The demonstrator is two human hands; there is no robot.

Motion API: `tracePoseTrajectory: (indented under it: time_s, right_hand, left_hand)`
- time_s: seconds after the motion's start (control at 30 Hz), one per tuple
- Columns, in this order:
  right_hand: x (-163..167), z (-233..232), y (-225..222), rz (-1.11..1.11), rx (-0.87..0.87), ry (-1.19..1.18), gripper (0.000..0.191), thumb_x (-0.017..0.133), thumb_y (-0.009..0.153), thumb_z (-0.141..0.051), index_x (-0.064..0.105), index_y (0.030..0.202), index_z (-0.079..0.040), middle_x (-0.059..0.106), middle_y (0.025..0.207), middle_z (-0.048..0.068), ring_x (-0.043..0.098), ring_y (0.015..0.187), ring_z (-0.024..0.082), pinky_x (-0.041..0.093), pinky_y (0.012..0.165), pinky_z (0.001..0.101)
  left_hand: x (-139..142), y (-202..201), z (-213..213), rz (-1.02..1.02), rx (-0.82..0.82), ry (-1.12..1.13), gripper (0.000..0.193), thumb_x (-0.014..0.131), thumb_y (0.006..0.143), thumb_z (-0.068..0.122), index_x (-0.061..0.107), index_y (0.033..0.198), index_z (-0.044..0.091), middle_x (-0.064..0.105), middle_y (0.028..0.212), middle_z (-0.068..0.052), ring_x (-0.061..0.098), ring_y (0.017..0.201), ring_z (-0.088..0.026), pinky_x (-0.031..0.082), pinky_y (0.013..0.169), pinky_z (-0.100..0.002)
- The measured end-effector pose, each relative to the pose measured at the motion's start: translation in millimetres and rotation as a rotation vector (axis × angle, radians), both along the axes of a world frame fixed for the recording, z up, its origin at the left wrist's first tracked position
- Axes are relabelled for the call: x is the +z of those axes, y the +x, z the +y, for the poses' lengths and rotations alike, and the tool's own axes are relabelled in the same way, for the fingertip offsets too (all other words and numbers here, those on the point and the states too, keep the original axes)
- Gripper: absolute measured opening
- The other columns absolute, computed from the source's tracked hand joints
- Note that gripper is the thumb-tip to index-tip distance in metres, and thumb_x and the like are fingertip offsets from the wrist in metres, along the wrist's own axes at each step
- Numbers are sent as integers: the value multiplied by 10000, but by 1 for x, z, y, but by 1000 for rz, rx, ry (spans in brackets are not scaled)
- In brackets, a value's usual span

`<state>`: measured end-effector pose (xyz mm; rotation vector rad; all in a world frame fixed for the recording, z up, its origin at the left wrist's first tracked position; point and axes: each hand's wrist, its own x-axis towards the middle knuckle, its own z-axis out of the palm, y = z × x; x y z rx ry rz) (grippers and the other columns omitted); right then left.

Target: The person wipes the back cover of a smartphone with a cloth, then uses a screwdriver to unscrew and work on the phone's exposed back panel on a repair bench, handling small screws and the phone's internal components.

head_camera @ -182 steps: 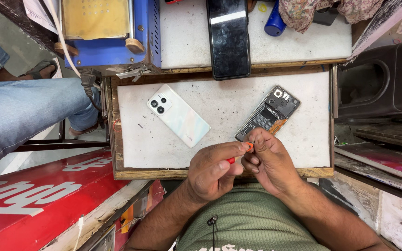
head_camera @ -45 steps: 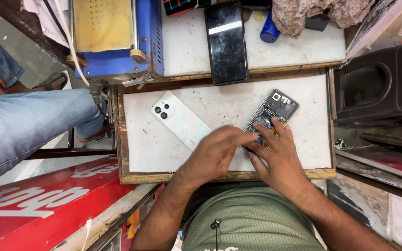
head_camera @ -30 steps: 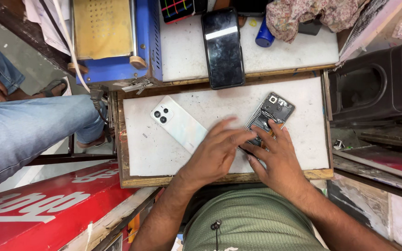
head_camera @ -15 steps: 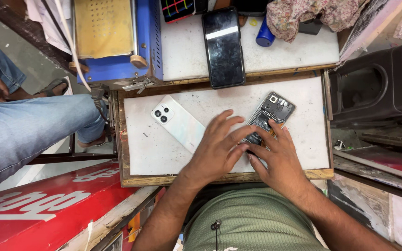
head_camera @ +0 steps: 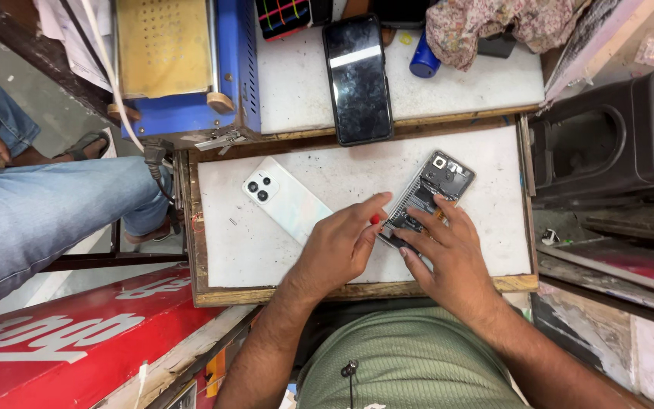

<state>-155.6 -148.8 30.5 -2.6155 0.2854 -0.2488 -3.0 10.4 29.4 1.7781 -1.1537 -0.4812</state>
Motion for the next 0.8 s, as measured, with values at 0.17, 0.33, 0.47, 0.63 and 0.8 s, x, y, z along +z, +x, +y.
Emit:
tracePoseTrajectory:
  time_s: [0.17, 0.33, 0.47, 0.63, 0.8]
  right_hand:
    - [5, 6, 1, -143, -79, 116, 346, 802, 827, -163, 747, 1169, -151, 705, 1275, 47, 484, 1408, 341, 387, 1149, 481]
    - [6, 5, 8, -229, -80, 213, 320, 823, 826, -129, 737, 1133, -103, 740, 1186, 54, 562, 1351, 300, 463, 1127, 422]
    - [8, 5, 9, -229, -56, 255, 263, 820, 836, -133, 744, 1087, -106, 755, 1145, 43, 599, 1309, 274, 499, 1094, 401]
    - [6, 7, 8, -193, -59, 276, 227, 816, 845, -136, 757, 1063, -110, 769, 1102, 36, 634, 1260, 254, 519, 1067, 389]
    - [5, 2, 9, -179, -27, 264, 205, 825, 831, -136, 753, 1020, -101, 774, 1038, 31, 664, 1203, 249, 543, 1030, 385]
  left_hand:
    - [-6, -12, 2, 173, 121, -275, 517, 612, 1059, -4, 376, 1512, 74, 727, 1156, -161, 761, 1056, -222, 646, 945, -347]
    - [-7, -20, 3, 220, 165, -351, 553, 632, 1057, -12, 345, 1521, 76, 727, 1135, -165, 756, 1040, -211, 650, 939, -351]
    - [-7, -22, 1, 139, 202, -355, 587, 705, 1026, 1, 371, 1501, 86, 732, 1081, -125, 769, 996, -190, 664, 914, -331]
    - [-5, -23, -1, -10, 177, -320, 594, 742, 1003, 29, 397, 1483, 86, 715, 1068, -121, 767, 986, -202, 672, 864, -326]
    - [6, -21, 0, -192, 152, -304, 601, 787, 983, 63, 425, 1460, 120, 693, 1044, -112, 748, 918, -217, 642, 771, -328]
